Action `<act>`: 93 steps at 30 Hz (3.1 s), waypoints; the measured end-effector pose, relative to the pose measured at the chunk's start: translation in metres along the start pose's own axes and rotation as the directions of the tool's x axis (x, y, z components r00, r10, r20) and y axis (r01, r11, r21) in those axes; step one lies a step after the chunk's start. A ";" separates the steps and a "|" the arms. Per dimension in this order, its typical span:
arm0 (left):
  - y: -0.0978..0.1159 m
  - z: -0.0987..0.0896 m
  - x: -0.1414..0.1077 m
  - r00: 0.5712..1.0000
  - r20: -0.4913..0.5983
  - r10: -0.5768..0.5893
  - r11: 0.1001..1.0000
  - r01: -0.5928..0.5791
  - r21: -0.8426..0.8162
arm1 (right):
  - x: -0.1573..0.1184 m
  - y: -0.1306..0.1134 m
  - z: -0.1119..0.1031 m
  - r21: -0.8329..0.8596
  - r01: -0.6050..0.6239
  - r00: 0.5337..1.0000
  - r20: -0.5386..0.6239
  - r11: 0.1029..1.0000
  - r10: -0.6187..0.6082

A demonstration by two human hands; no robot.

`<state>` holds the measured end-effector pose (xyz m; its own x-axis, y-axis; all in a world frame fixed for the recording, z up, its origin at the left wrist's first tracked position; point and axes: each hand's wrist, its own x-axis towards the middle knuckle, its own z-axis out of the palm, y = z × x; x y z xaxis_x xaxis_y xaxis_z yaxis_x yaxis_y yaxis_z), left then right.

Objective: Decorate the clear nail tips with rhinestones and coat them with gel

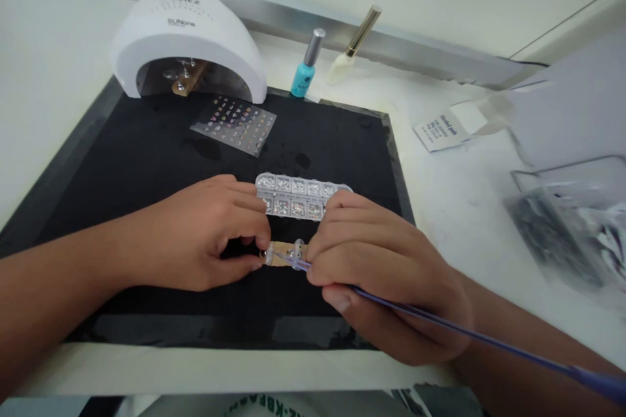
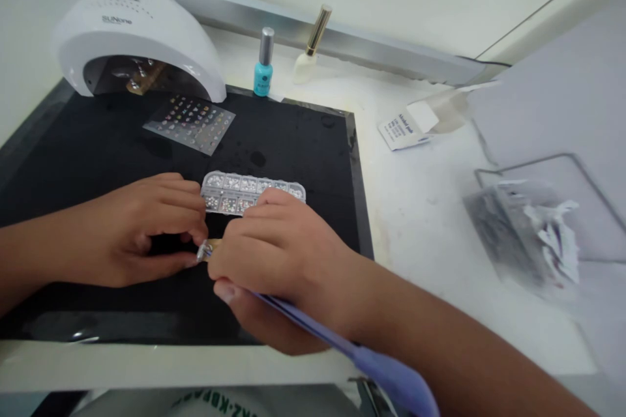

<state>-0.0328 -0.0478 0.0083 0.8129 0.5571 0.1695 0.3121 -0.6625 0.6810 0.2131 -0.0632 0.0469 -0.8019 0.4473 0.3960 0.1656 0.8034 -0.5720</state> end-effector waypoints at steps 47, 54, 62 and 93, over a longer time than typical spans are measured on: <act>0.000 0.001 -0.001 1.000 -0.009 -0.004 1.000 0.003 -0.019 | -0.011 0.007 -0.009 0.159 0.076 0.961 -0.274 0.984 -0.029; -0.010 -0.010 -0.008 0.965 -0.260 -0.046 0.997 0.060 0.045 | -0.014 0.011 -0.006 -0.136 0.118 0.938 -0.310 0.984 -0.155; -0.012 -0.009 -0.010 0.950 -0.279 -0.137 0.985 0.159 0.059 | -0.031 0.000 -0.068 -0.489 0.048 0.927 -0.304 0.871 -0.222; -0.021 -0.038 0.063 0.748 -0.440 -0.497 0.848 0.527 -0.062 | -0.104 0.054 -0.066 -0.781 -0.170 0.966 -0.013 0.601 0.257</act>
<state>-0.0069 0.0196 0.0316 0.2360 0.9664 0.1017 0.6623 -0.2366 0.7109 0.3431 -0.0403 0.0227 -0.7252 0.6434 0.2452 0.6841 0.7139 0.1498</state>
